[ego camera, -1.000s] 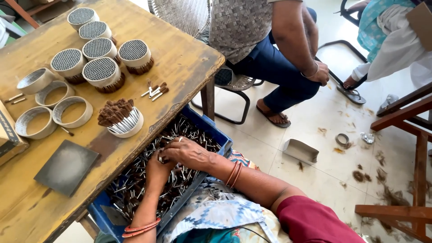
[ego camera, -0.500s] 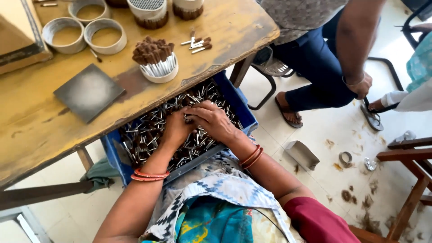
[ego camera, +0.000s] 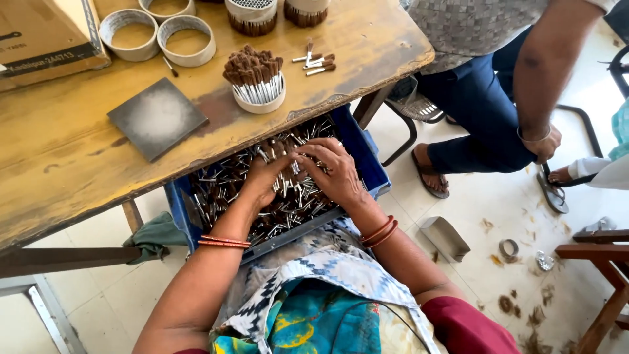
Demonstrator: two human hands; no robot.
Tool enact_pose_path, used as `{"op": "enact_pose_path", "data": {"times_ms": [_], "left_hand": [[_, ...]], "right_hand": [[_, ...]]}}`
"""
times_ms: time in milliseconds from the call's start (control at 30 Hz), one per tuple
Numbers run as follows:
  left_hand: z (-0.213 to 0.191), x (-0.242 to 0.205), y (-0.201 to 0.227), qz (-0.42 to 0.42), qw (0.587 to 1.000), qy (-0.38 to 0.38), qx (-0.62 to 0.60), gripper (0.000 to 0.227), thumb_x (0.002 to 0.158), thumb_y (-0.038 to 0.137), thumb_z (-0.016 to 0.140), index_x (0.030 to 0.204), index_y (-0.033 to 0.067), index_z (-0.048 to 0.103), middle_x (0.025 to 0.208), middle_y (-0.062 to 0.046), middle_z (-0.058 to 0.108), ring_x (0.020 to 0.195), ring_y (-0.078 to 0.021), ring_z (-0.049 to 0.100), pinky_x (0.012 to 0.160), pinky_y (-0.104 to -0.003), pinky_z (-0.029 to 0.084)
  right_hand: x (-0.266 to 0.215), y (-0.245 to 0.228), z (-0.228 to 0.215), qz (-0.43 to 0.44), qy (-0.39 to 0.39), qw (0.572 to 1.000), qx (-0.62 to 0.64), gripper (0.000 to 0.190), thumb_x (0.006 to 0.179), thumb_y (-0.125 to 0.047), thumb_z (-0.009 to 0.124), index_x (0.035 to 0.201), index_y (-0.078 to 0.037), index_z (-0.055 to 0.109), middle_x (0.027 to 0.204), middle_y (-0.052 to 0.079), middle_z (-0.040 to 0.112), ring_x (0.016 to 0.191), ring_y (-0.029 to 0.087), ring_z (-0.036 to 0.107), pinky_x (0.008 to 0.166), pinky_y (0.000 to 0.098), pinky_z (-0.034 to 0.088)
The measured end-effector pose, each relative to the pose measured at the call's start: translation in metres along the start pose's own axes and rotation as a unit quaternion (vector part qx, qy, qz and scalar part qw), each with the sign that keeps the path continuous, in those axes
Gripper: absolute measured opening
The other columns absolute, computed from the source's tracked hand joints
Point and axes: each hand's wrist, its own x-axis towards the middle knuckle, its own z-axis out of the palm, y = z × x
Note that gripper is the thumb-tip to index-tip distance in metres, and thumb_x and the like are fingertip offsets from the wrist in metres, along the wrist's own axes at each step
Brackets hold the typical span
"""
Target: The person is inserting bundles of bristles into circular brush bases and sorting metal pins in an industrial workshop.
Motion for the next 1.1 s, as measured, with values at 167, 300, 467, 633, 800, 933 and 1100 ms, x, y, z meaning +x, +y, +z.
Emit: {"op": "enact_pose_path", "data": {"times_ms": [167,300,467,633,800,933,1100], "left_hand": [[-0.006,-0.003,-0.01,0.195,0.723,0.036,0.662,0.04,0.075,0.003,0.077,0.114,0.0016,0.065,0.096,-0.023,0.074,0.091,-0.0398,0.071,0.074,-0.045,0.058],[-0.014,0.002,-0.008,0.159,0.743,0.056,0.648,0.027,0.084,0.011,0.075,0.108,0.0029,0.067,0.098,-0.023,0.074,0.094,-0.0399,0.073,0.079,-0.046,0.058],[-0.018,0.015,-0.01,0.082,0.843,0.092,0.523,0.034,0.078,0.008,0.081,0.109,0.0022,0.071,0.096,-0.016,0.077,0.086,-0.0296,0.073,0.075,-0.04,0.058],[0.0,0.0,0.005,-0.047,0.996,-0.015,0.07,0.027,0.09,0.016,0.074,0.114,0.0059,0.067,0.101,-0.003,0.074,0.088,-0.0142,0.072,0.073,-0.032,0.061],[-0.024,0.015,-0.011,0.0,0.974,0.013,0.226,0.031,0.092,0.016,0.074,0.117,0.0001,0.071,0.096,-0.004,0.075,0.082,-0.0129,0.069,0.066,-0.029,0.054],[-0.011,0.009,-0.008,0.174,0.796,-0.026,0.58,0.038,0.08,0.013,0.08,0.115,0.0022,0.069,0.087,-0.009,0.073,0.074,-0.0158,0.066,0.07,-0.033,0.055],[-0.019,0.013,-0.011,0.076,0.833,0.061,0.545,0.035,0.077,0.012,0.076,0.112,0.0045,0.075,0.093,-0.009,0.079,0.079,-0.0134,0.071,0.07,-0.033,0.056]], "right_hand": [[-0.003,0.004,0.011,-0.019,-0.052,0.998,-0.011,0.035,0.094,-0.016,0.074,0.127,-0.002,0.07,0.117,0.014,0.068,0.104,0.033,0.065,0.092,0.0424,0.053],[-0.007,0.014,0.015,-0.033,-0.095,0.995,0.009,0.028,0.094,-0.014,0.072,0.121,-0.007,0.071,0.115,0.011,0.069,0.105,0.03,0.067,0.093,0.0402,0.055],[-0.005,0.002,0.002,-0.042,-0.083,0.996,0.015,0.027,0.092,-0.014,0.075,0.118,-0.005,0.072,0.11,0.012,0.068,0.1,0.029,0.066,0.089,0.0401,0.055],[-0.002,0.002,0.002,0.027,0.042,0.997,-0.067,0.018,0.091,-0.012,0.077,0.108,-0.006,0.075,0.101,0.009,0.069,0.094,0.027,0.065,0.082,0.0387,0.054],[0.005,-0.001,-0.001,0.01,0.019,0.999,-0.027,0.015,0.091,-0.015,0.078,0.104,-0.008,0.074,0.099,0.008,0.068,0.093,0.026,0.063,0.081,0.0395,0.053],[0.001,0.014,0.003,0.028,0.009,0.998,-0.063,0.025,0.094,-0.012,0.07,0.118,-0.005,0.072,0.11,0.011,0.068,0.102,0.029,0.06,0.091,0.0423,0.05],[-0.014,0.035,0.015,-0.099,-0.048,0.987,-0.121,0.027,0.088,-0.012,0.067,0.114,-0.006,0.068,0.118,0.006,0.07,0.112,0.023,0.064,0.097,0.0401,0.05]]}}
